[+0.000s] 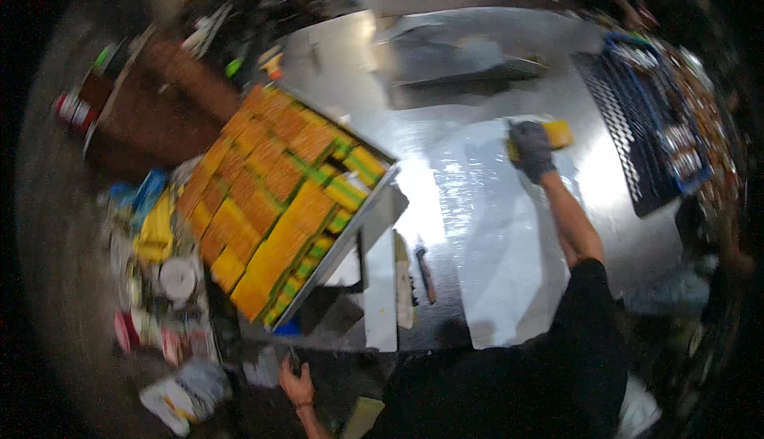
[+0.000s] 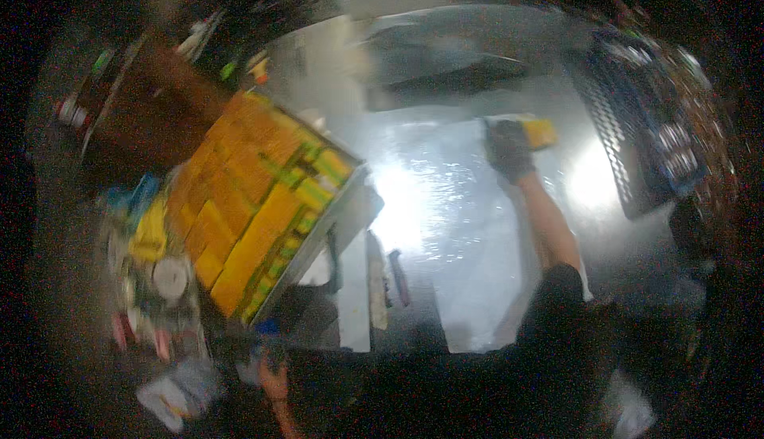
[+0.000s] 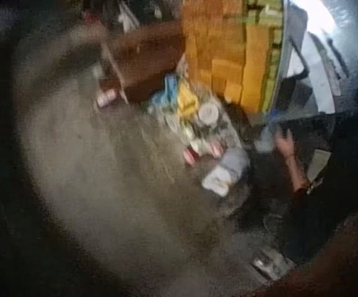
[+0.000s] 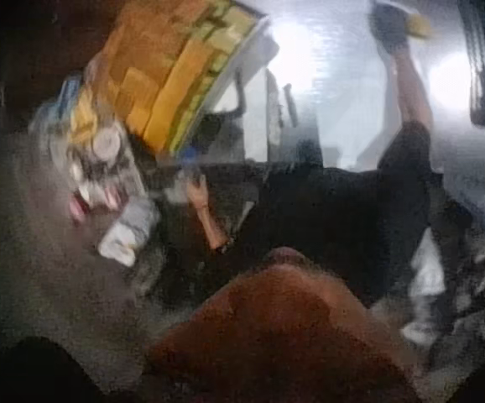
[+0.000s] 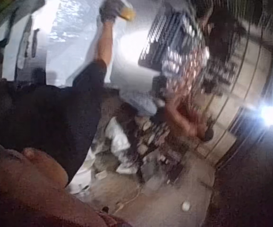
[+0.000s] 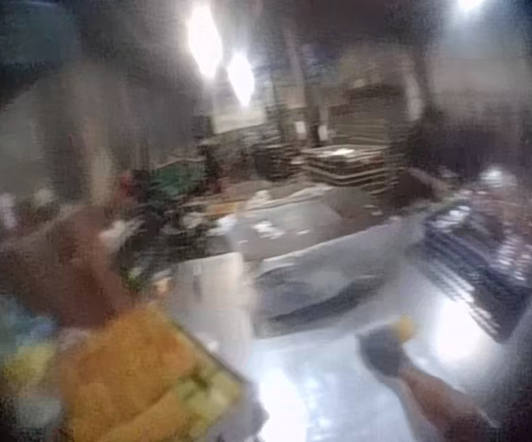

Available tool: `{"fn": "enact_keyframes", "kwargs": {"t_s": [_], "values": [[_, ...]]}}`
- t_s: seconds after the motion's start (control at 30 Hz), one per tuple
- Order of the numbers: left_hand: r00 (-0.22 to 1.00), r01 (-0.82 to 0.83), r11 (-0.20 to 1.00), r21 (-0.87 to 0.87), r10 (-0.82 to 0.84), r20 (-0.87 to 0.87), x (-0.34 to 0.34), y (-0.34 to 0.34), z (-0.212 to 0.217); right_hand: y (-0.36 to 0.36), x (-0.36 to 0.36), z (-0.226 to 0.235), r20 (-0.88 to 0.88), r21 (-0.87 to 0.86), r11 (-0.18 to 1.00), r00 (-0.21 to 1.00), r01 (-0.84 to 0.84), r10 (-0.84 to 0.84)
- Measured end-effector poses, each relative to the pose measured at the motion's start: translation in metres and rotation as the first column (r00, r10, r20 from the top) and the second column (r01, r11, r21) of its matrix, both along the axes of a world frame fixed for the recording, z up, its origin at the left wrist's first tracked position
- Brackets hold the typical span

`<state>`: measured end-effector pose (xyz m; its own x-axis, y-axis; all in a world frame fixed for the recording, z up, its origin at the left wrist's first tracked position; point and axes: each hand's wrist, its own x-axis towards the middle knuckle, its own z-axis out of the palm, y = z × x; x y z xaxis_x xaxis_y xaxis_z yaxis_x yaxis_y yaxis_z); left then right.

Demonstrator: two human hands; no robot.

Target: The person places rectangular food items into a metal tray lined with green and yellow leaf wrappers. They pick up each item from a nearby surface and arrange them in rows within the tray. The person then moves the filled tray to a different location.

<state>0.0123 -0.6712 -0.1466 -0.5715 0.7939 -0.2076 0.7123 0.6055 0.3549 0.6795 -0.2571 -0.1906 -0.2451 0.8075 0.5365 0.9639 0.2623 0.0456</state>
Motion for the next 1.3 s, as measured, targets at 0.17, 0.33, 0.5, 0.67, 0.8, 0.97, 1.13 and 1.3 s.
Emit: {"fn": "enact_keyframes", "kwargs": {"t_s": [0.17, 0.33, 0.5, 0.67, 0.8, 0.97, 1.13, 1.3], "values": [[0.997, -0.02, 1.0, 0.02, 0.018, 0.071, 0.0, 0.009, 0.005, -0.007, -0.082, 0.083, -0.24, -0.097, 0.993, 0.97, -0.066, 0.041], [0.993, -0.006, 0.997, 0.074, -0.003, 0.115, -0.019, 0.02, 0.003, -0.007, -0.227, 0.173, -0.154, -0.024, 0.811, 0.804, -0.584, 0.575], [0.996, -0.002, 0.99, 0.142, -0.01, 0.089, -0.05, -0.002, -0.002, 0.003, -0.326, 0.21, 0.02, -0.353, 0.691, 0.733, -0.631, 0.68], [0.991, -0.102, 0.987, 0.125, 0.09, 0.097, -0.069, -0.04, -0.015, 0.002, -0.351, 0.209, 0.126, -0.522, 0.706, 0.776, -0.479, 0.619], [0.996, -0.06, 0.992, 0.114, 0.051, 0.079, -0.064, -0.044, -0.026, -0.009, -0.324, 0.206, -0.026, -0.339, 0.674, 0.722, -0.657, 0.691], [0.999, -0.033, 0.997, 0.063, 0.031, 0.035, -0.057, -0.036, -0.05, -0.023, -0.211, 0.181, -0.248, -0.359, 0.824, 0.896, -0.439, 0.369], [0.985, -0.081, 0.997, 0.012, 0.078, 0.154, -0.056, -0.057, -0.078, -0.021, -0.034, 0.103, -0.194, -0.505, 0.863, 0.973, 0.009, -0.123], [0.991, -0.04, 0.902, -0.43, -0.019, -0.131, -0.056, -0.097, -0.116, -0.012, 0.08, 0.053, -0.046, -0.633, 0.665, 0.838, 0.397, -0.544]]}}
